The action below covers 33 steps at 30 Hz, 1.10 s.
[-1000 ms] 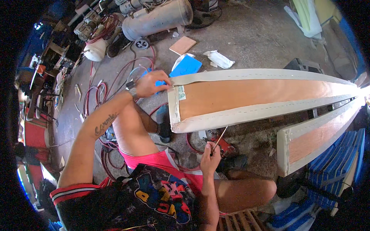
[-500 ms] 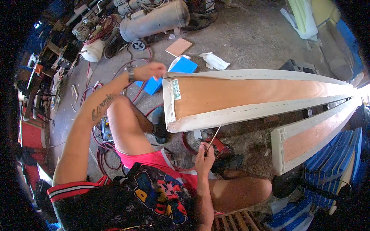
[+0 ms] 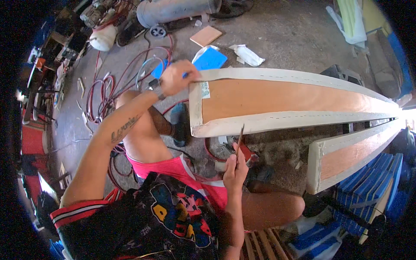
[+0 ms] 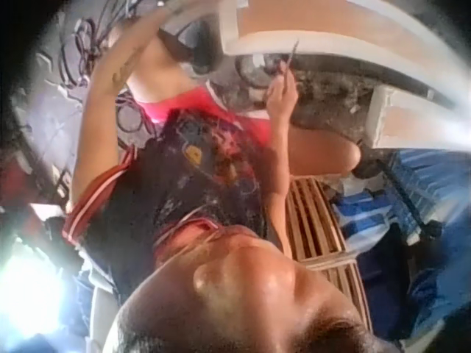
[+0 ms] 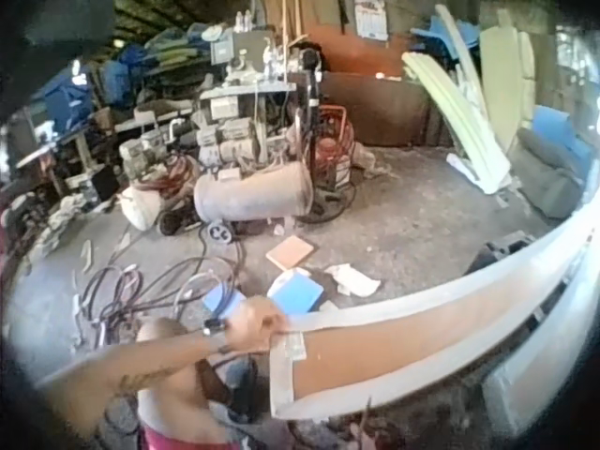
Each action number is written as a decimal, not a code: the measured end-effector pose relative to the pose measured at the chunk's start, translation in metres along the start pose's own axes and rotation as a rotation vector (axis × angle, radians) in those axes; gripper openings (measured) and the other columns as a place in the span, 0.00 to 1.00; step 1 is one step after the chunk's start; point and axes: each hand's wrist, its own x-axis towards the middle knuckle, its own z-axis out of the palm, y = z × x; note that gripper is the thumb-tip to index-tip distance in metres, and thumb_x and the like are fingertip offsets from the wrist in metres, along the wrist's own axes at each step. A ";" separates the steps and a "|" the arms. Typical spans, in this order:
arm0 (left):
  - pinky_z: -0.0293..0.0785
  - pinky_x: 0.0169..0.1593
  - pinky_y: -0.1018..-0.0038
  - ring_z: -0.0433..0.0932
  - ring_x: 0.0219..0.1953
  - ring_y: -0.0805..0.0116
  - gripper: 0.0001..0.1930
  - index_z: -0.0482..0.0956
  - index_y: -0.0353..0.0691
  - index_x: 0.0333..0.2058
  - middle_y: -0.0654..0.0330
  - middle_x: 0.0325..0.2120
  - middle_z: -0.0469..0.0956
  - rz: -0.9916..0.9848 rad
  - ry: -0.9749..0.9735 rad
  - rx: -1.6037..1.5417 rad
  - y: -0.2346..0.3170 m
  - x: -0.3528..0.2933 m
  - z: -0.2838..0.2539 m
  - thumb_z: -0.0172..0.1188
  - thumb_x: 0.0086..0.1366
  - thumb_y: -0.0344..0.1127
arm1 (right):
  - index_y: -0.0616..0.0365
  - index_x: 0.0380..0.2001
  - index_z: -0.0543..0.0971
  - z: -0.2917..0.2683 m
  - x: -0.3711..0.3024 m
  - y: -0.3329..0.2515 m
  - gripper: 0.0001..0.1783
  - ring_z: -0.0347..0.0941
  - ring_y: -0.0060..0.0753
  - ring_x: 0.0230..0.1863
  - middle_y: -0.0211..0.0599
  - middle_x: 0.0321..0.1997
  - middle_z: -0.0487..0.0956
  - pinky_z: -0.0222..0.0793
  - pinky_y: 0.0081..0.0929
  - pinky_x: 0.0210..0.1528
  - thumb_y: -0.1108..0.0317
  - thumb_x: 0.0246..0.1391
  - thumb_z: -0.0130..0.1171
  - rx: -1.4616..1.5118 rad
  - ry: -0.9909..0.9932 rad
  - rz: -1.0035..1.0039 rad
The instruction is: Upholstering a curved wooden furniture piece using fabric and staples.
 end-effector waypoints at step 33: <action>0.64 0.33 0.70 0.72 0.26 0.64 0.11 0.77 0.44 0.21 0.64 0.20 0.73 -0.414 0.377 -0.512 0.110 -0.094 0.036 0.68 0.50 0.42 | 0.48 0.51 0.75 0.002 0.023 -0.036 0.19 0.74 0.48 0.29 0.46 0.29 0.76 0.72 0.35 0.31 0.75 0.55 0.52 -0.652 -0.449 -0.224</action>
